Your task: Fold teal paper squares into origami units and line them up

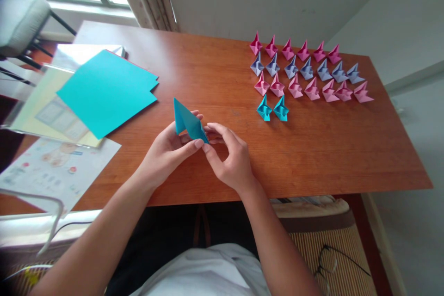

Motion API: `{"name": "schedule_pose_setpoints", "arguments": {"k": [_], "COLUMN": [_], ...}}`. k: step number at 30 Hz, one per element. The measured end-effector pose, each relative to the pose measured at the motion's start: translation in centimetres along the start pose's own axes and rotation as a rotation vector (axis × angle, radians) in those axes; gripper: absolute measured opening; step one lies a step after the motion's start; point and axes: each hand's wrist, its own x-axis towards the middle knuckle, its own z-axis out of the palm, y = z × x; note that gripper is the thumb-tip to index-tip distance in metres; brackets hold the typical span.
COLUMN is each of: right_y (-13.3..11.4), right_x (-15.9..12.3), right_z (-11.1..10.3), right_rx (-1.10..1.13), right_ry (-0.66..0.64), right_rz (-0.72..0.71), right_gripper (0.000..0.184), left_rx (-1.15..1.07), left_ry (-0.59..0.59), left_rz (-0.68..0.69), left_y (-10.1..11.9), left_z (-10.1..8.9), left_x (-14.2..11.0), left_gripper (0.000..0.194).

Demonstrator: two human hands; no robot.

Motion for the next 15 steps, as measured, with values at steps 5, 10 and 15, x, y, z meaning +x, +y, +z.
{"name": "schedule_pose_setpoints", "arguments": {"k": [5,10,15], "right_y": [0.12,0.24,0.31], "right_x": [-0.05,-0.03,-0.03], "right_z": [-0.01,-0.12,-0.16], "right_rx": [0.038,0.027,0.042], "right_ry": [-0.001,-0.002,-0.005], "right_rz": [0.013,0.04,0.021], "right_gripper": [0.038,0.039,0.039], "left_rx": [0.008,0.009,0.005], "left_ry": [-0.002,-0.005,-0.003], "left_rz": [0.009,0.016,-0.004], "left_y": [0.06,-0.05,0.05], "left_z": [0.05,-0.06,-0.08], "left_x": [0.02,0.0,0.01], "left_gripper": [0.069,0.067,0.066]}}
